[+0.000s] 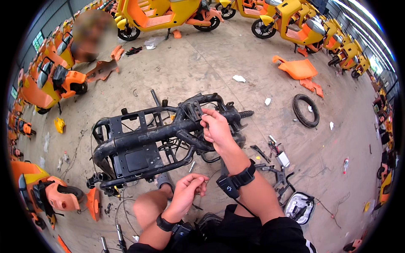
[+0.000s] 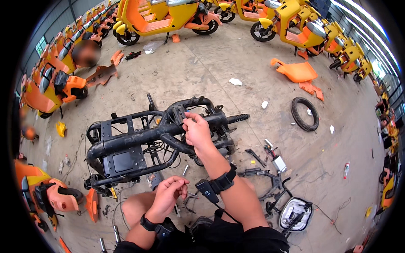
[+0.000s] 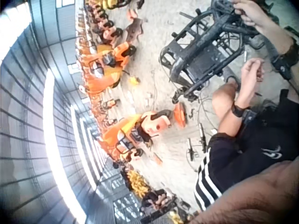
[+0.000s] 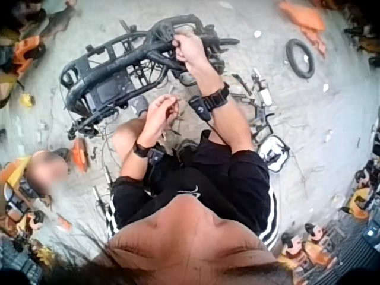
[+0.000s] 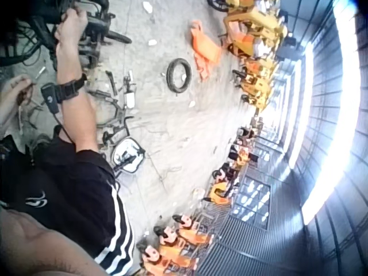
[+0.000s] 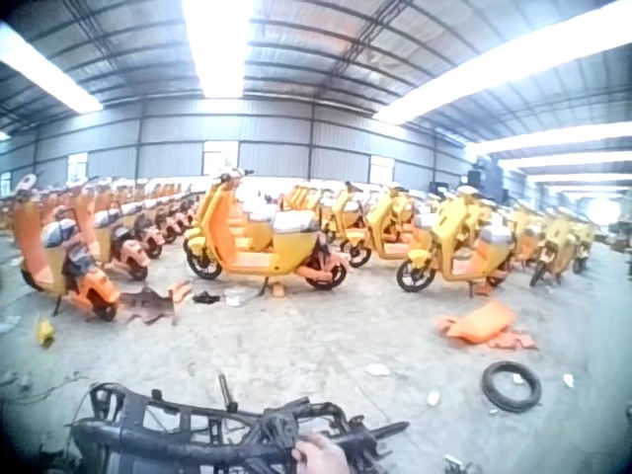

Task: The person assembles the front frame of a yellow electric scooter, attaching handlebars, wiring, and control components. They use a screwdriver to tighten bolts and secure parts while sitting on the floor in a workshop filled with similar scooters.

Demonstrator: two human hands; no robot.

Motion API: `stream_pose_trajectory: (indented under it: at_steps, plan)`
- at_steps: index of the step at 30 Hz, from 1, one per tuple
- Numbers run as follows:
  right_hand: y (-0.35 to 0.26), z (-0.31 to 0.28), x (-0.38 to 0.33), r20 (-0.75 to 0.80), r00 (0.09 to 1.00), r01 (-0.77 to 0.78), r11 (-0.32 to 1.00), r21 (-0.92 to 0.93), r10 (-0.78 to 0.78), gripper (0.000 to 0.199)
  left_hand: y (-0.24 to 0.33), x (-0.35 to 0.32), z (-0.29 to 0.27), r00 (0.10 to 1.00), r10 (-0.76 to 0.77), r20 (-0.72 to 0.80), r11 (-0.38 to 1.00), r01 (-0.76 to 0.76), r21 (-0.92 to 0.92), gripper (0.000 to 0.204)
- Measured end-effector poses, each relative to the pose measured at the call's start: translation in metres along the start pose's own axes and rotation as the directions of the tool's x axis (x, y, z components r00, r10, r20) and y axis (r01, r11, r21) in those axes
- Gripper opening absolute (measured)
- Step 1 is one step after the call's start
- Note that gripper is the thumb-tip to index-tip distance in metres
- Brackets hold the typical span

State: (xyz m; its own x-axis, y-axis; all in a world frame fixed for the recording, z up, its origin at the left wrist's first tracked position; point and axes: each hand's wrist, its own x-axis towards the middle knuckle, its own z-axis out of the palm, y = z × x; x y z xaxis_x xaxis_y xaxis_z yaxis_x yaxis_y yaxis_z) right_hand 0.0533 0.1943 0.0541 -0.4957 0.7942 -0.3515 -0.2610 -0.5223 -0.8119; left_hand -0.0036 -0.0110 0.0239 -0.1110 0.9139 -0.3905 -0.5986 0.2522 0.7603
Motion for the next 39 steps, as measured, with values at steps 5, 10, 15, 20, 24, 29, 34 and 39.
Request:
stream_pose_trajectory:
  at_steps: [5,10,15,20,24,29,34,39]
  plan:
    - [-0.023,-0.006,-0.005,0.045,0.993,0.102,0.993,0.061,-0.104,0.026,0.001,0.001,0.004,1.0,0.01,-0.006,1.0,-0.01,0.012,0.018]
    - [-0.03,-0.025,0.003,0.03,0.966,0.248,0.889,-0.384,-0.256,0.022,0.001,-0.002,0.003,1.0,0.0,-0.011,0.999,0.0,0.045,0.017]
    - [-0.043,-0.037,0.022,0.057,0.978,0.193,0.76,-0.621,-0.202,0.033,0.004,-0.008,0.002,1.0,-0.007,-0.009,0.999,0.008,0.047,0.017]
    - [-0.048,-0.032,0.031,0.04,0.996,0.081,0.699,-0.71,-0.075,0.033,0.008,-0.015,-0.008,1.0,-0.004,-0.022,1.0,0.005,0.016,0.017]
    - [-0.052,-0.028,0.036,0.02,1.0,0.031,0.684,-0.729,-0.024,0.032,0.014,-0.024,-0.015,0.999,0.029,-0.032,1.0,-0.03,-0.007,0.017]
    - [-0.05,-0.043,0.035,0.009,0.999,-0.036,0.781,-0.624,0.052,0.033,0.015,-0.021,-0.014,0.999,0.018,-0.037,0.999,-0.019,-0.03,0.016]
    - [-0.031,-0.042,0.04,0.126,0.991,0.034,0.827,-0.562,0.045,0.034,0.012,-0.022,-0.007,0.995,0.017,-0.099,0.997,-0.024,-0.075,0.015]
    - [-0.032,-0.047,0.036,0.202,0.968,-0.049,0.9,-0.434,0.15,0.026,0.01,-0.015,-0.01,0.992,0.059,-0.116,0.991,-0.072,-0.115,0.014]
